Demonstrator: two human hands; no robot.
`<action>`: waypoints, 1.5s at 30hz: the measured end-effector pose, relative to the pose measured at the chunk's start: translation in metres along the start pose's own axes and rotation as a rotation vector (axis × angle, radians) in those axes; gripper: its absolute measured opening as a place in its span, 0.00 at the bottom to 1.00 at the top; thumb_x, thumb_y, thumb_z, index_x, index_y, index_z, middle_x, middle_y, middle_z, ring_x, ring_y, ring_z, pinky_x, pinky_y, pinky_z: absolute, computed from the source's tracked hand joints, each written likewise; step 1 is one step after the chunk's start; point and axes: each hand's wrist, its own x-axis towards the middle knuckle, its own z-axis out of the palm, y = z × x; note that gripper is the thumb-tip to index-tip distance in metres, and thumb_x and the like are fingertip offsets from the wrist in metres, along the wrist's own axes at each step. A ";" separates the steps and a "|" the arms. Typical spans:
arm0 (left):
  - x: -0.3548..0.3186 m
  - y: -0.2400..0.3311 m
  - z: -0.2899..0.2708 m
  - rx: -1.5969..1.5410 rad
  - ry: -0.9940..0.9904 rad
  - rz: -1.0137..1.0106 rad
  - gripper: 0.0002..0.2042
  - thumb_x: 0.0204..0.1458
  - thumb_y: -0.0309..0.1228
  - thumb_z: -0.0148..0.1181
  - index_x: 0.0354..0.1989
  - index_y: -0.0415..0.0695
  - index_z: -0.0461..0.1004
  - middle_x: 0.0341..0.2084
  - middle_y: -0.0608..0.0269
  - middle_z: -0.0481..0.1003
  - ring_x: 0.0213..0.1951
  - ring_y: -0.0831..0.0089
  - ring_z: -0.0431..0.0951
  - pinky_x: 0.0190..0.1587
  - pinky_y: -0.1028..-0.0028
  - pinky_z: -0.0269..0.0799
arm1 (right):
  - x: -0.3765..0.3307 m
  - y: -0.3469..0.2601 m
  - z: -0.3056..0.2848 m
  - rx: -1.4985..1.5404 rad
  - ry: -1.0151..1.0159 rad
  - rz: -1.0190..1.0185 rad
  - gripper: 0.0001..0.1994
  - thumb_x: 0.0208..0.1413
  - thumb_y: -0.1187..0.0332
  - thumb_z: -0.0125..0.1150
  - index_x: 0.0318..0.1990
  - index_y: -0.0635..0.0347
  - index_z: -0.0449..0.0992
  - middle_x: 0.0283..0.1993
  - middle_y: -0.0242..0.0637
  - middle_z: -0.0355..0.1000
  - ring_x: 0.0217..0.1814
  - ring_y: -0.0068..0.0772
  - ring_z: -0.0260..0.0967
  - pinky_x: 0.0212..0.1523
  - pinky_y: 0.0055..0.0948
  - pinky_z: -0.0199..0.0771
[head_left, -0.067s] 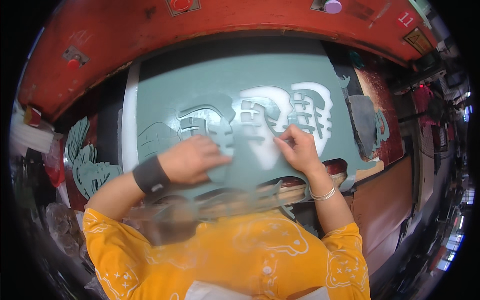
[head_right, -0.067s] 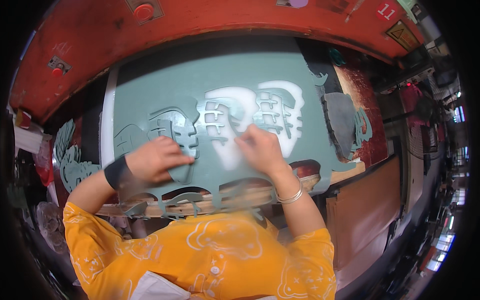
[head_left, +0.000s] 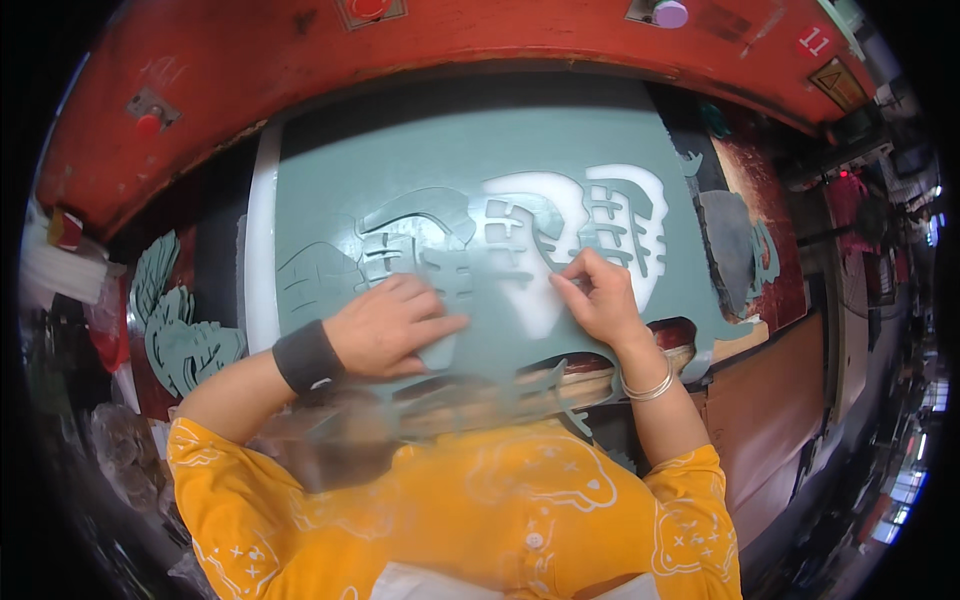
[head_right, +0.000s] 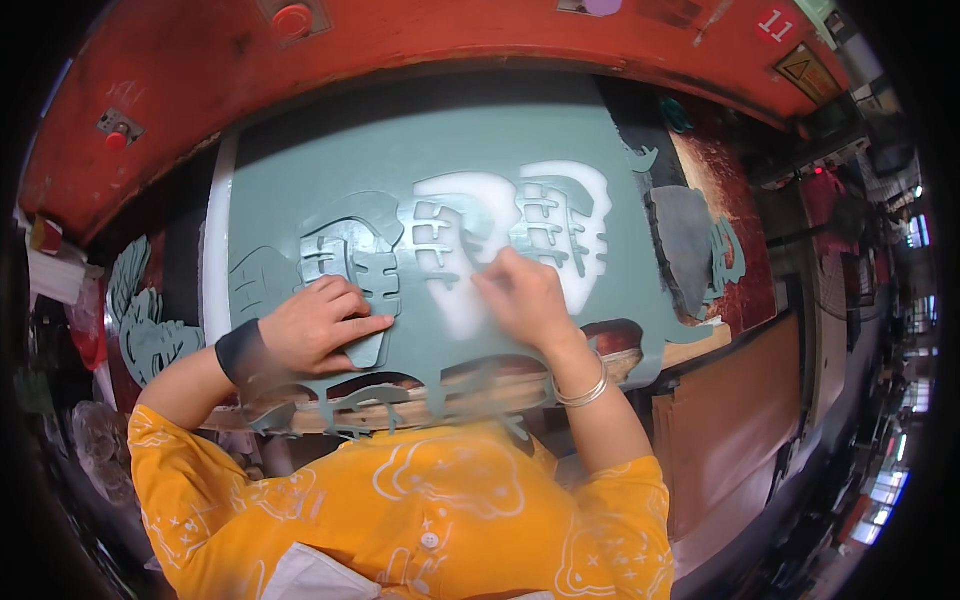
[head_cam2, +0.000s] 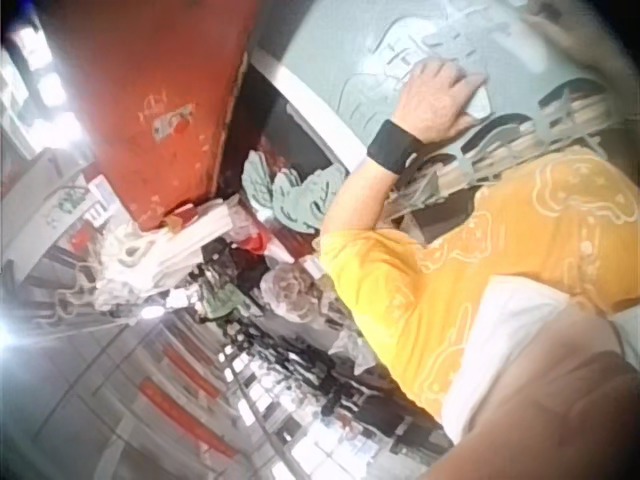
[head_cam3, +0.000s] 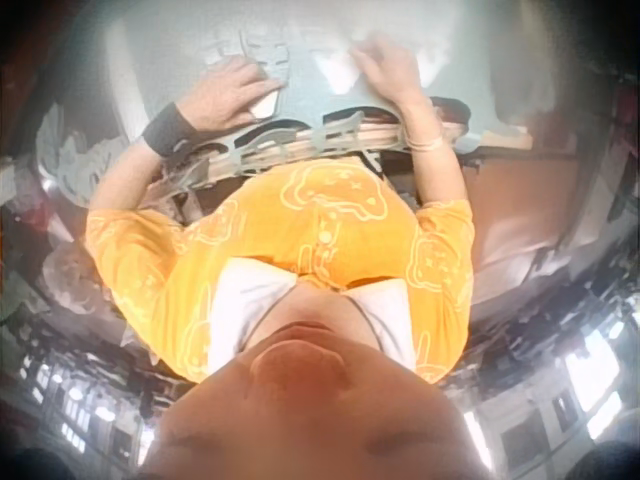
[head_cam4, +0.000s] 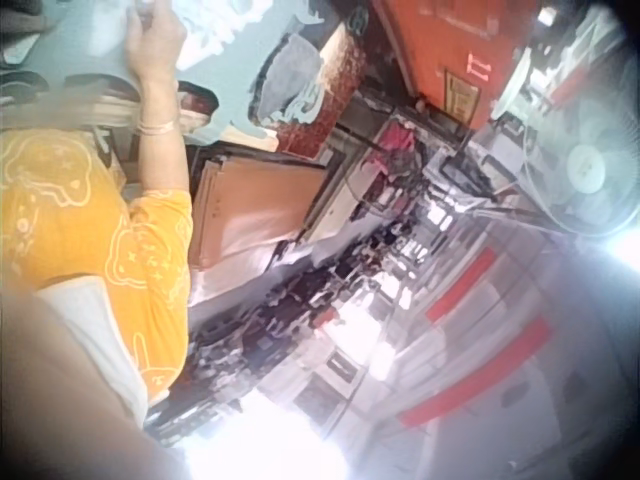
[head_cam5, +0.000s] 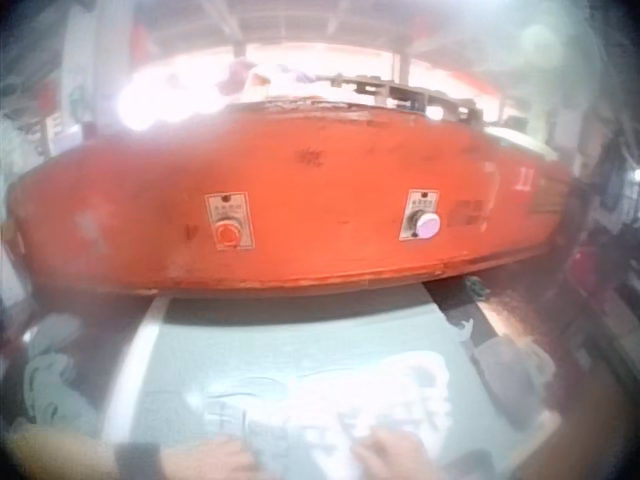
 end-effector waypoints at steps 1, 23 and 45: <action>-0.008 0.002 0.011 0.036 0.054 -0.017 0.25 0.37 0.29 0.62 0.50 0.46 0.70 0.31 0.61 0.69 0.38 0.60 0.70 0.43 0.64 0.67 | 0.000 0.000 0.001 -0.012 -0.015 -0.001 0.08 0.49 0.73 0.65 0.27 0.63 0.70 0.20 0.34 0.70 0.19 0.22 0.65 0.21 0.22 0.64; 0.017 -0.049 -0.026 -1.331 0.937 -0.544 0.15 0.61 0.37 0.47 0.48 0.39 0.72 0.31 0.63 0.76 0.30 0.76 0.76 0.35 0.76 0.74 | 0.072 -0.087 0.090 -0.052 0.106 -0.298 0.13 0.46 0.68 0.67 0.35 0.56 0.68 0.24 0.34 0.69 0.27 0.39 0.70 0.27 0.34 0.69; -0.032 -0.116 -0.141 -1.017 1.170 -0.296 0.23 0.62 0.40 0.47 0.63 0.44 0.61 0.31 0.63 0.76 0.33 0.74 0.76 0.41 0.73 0.74 | 0.029 -0.048 0.079 0.051 -0.056 -0.055 0.06 0.55 0.76 0.53 0.39 0.60 0.72 0.26 0.39 0.73 0.18 0.29 0.66 0.23 0.25 0.66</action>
